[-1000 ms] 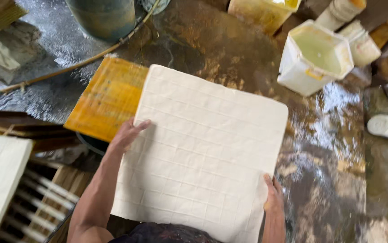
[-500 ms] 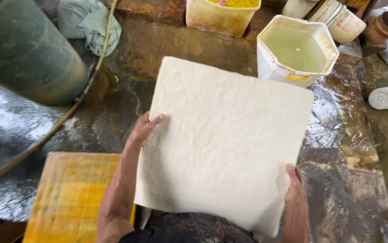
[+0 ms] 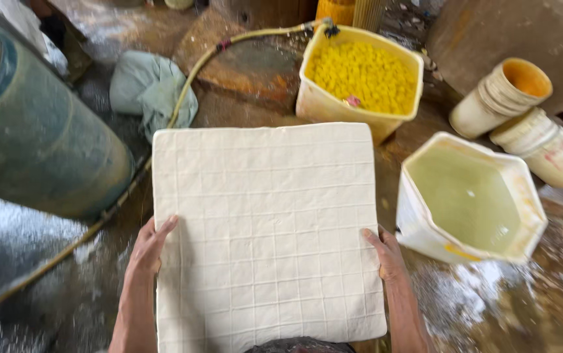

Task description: The person scrapes a white block on a slatted frame, trims its edges with a knife, and dips the block into a large vat of yellow liquid. The person repeats this sequence with multiple blocks, placing finished pieces on a nearby rack.

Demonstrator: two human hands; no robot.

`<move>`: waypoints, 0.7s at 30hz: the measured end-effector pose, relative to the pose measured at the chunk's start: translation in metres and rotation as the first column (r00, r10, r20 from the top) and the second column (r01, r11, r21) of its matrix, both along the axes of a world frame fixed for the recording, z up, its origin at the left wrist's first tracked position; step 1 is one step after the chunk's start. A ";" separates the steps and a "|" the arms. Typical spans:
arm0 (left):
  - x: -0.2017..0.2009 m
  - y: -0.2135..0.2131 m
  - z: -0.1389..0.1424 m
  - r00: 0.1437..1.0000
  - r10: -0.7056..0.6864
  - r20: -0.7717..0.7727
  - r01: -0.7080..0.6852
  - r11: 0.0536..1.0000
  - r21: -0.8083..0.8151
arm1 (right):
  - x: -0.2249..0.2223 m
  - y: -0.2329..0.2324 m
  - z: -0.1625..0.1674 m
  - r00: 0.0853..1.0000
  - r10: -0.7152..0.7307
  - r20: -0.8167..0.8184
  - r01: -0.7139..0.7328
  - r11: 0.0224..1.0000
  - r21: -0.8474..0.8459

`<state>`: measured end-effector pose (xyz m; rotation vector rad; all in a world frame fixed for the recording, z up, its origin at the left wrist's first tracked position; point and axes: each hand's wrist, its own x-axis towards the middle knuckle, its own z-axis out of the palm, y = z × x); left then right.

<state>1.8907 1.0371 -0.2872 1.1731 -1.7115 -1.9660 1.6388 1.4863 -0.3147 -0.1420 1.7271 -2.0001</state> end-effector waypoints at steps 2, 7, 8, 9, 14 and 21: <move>-0.050 -0.044 -0.007 0.997 0.033 0.064 -0.031 0.999 -0.039 | -0.074 -0.055 -0.006 0.995 0.066 0.072 -0.065 0.998 -0.019; -0.232 -0.169 0.010 0.997 0.060 0.041 -0.059 0.998 -0.022 | -0.262 -0.184 0.001 0.998 0.041 0.041 -0.041 0.999 -0.001; -0.260 -0.192 0.016 0.997 0.062 0.047 -0.061 0.998 -0.020 | -0.289 -0.204 0.002 0.998 0.033 0.055 -0.033 0.999 -0.011; -0.294 -0.214 0.022 0.997 0.055 0.054 -0.054 0.998 -0.022 | -0.317 -0.222 0.002 0.998 0.016 0.066 -0.017 1.000 0.007; -0.463 -0.311 0.026 0.990 0.027 0.136 -0.008 0.990 -0.137 | -0.473 -0.301 -0.010 0.992 -0.008 0.125 0.020 0.995 -0.094; -0.774 -0.446 0.029 0.992 0.010 -0.125 -0.031 0.986 -0.163 | -0.787 -0.445 0.008 0.997 0.014 -0.074 -0.018 0.998 -0.055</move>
